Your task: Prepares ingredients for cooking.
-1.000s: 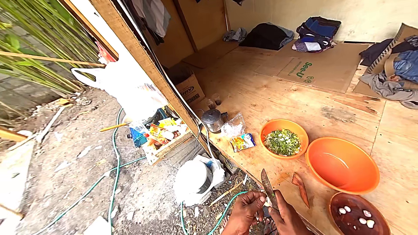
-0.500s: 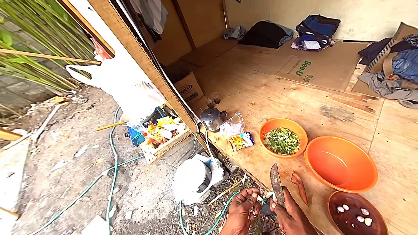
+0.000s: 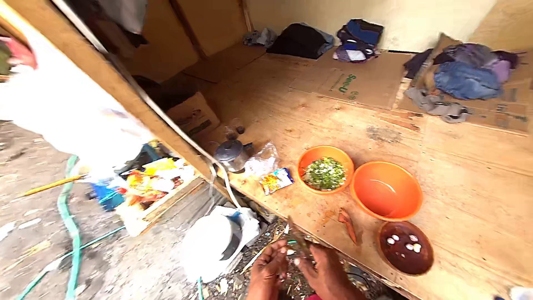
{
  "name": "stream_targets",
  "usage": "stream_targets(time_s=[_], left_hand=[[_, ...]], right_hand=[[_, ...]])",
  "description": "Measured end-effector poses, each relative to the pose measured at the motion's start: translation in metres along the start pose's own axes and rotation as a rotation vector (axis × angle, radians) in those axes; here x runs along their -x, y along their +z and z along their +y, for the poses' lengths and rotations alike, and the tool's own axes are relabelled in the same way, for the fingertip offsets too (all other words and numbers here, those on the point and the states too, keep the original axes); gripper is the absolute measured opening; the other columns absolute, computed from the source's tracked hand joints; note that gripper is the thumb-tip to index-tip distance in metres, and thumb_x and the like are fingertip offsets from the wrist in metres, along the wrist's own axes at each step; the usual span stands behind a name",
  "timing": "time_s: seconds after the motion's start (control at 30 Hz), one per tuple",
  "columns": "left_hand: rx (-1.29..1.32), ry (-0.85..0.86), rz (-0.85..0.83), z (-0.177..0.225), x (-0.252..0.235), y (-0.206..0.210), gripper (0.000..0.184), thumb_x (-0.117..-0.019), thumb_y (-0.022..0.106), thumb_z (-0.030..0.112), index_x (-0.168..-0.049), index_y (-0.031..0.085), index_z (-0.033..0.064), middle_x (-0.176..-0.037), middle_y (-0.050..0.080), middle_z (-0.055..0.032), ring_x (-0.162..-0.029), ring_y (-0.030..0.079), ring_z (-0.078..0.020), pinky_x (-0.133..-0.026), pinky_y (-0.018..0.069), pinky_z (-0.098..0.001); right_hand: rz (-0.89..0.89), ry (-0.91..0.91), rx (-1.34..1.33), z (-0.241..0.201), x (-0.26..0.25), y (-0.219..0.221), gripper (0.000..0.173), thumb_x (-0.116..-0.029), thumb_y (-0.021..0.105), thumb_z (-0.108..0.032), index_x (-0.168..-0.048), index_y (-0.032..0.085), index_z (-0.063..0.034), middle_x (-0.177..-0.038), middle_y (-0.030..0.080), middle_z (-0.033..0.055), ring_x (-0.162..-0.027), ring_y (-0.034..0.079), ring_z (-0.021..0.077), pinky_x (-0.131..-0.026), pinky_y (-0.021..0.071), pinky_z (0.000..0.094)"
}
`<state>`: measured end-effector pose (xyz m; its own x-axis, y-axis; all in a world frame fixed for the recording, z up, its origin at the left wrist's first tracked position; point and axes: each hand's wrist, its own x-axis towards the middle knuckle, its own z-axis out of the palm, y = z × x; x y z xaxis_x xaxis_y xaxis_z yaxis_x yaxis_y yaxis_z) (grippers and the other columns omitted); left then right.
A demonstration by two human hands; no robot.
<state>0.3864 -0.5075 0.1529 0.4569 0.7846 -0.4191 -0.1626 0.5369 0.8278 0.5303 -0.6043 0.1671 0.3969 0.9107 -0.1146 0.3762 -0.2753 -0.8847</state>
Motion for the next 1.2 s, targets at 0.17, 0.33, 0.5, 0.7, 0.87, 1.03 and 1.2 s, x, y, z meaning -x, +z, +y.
stream_targets(time_s=[0.17, 0.33, 0.5, 0.7, 0.87, 1.03, 1.2], left_hand=[[-0.202, -0.101, -0.1, -0.005, 0.0, 0.015, 0.016, -0.0944, 0.062, -0.003, -0.11, 0.064, -0.0017, -0.071, 0.068, -0.0073, -0.045, 0.05, -0.0055, -0.04, 0.0416, -0.0202], [-0.269, -0.209, -0.228, -0.025, -0.005, 0.039, 0.023, -0.1026, 0.057, 0.009, -0.121, 0.065, -0.0029, -0.087, 0.073, -0.0109, -0.049, 0.051, -0.0056, -0.043, 0.0428, -0.0209], [-0.087, -0.415, -0.257, -0.04, -0.023, 0.053, 0.036, -0.1124, 0.037, 0.021, -0.122, 0.062, -0.0039, -0.095, 0.074, -0.0164, -0.051, 0.055, -0.0086, -0.046, 0.044, -0.0216], [0.047, -0.447, -0.045, -0.069, -0.071, 0.061, 0.036, -0.1129, 0.035, 0.023, -0.119, 0.06, -0.0022, -0.084, 0.071, -0.0144, -0.052, 0.058, -0.0135, -0.045, 0.0469, -0.0245], [0.037, -0.435, 0.181, -0.075, -0.072, -0.012, 0.036, -0.1116, 0.037, 0.024, -0.113, 0.063, 0.0, -0.079, 0.068, -0.0102, -0.056, 0.059, -0.0152, -0.047, 0.0488, -0.0278], [0.056, -0.43, 0.575, -0.079, -0.047, -0.129, 0.032, -0.1105, 0.038, 0.025, -0.11, 0.061, 0.0029, -0.072, 0.063, -0.0052, -0.052, 0.055, -0.0117, -0.045, 0.0443, -0.0253], [-0.044, -0.468, 0.749, -0.095, 0.002, -0.207, 0.025, -0.1086, 0.045, 0.02, -0.099, 0.06, 0.0038, -0.055, 0.045, 0.0016, -0.042, 0.041, -0.0095, -0.04, 0.0383, -0.0247]], right_hand=[[-0.039, -0.057, -0.165, 0.015, 0.003, -0.01, 0.036, -0.0905, 0.076, -0.028, -0.11, 0.073, 0.0022, -0.104, 0.071, 0.0157, -0.099, 0.068, 0.024, -0.092, 0.0559, 0.0409], [0.107, 0.098, -0.141, 0.045, 0.024, -0.033, 0.025, -0.0972, 0.067, -0.026, -0.109, 0.074, -0.005, -0.097, 0.075, 0.0075, -0.087, 0.072, 0.0163, -0.084, 0.0603, 0.0396], [0.25, 0.354, -0.421, 0.1, 0.045, -0.06, 0.018, -0.0962, 0.065, -0.016, -0.107, 0.069, -0.0031, -0.072, 0.064, 0.0055, -0.049, 0.056, 0.015, -0.047, 0.0516, 0.034], [0.566, 0.441, -0.289, 0.164, 0.075, -0.072, 0.013, -0.0961, 0.063, -0.012, -0.103, 0.07, -0.0037, -0.076, 0.066, 0.0053, -0.048, 0.054, 0.0139, -0.044, 0.0493, 0.0323], [0.429, 0.389, 0.006, 0.173, 0.097, -0.046, 0.018, -0.0944, 0.064, -0.019, -0.102, 0.075, -0.0069, -0.075, 0.068, 0.0023, -0.057, 0.06, 0.0107, -0.054, 0.0524, 0.0346], [0.208, 0.39, 0.127, 0.157, 0.083, -0.015, 0.023, -0.0957, 0.064, -0.022, -0.105, 0.075, -0.0043, -0.084, 0.073, 0.0107, -0.073, 0.069, 0.0221, -0.069, 0.0572, 0.048], [-0.182, 0.26, 0.291, 0.152, 0.048, 0.005, 0.028, -0.0988, 0.059, -0.024, -0.105, 0.076, -0.0018, -0.092, 0.074, 0.0164, -0.088, 0.072, 0.0315, -0.082, 0.0575, 0.0532]])
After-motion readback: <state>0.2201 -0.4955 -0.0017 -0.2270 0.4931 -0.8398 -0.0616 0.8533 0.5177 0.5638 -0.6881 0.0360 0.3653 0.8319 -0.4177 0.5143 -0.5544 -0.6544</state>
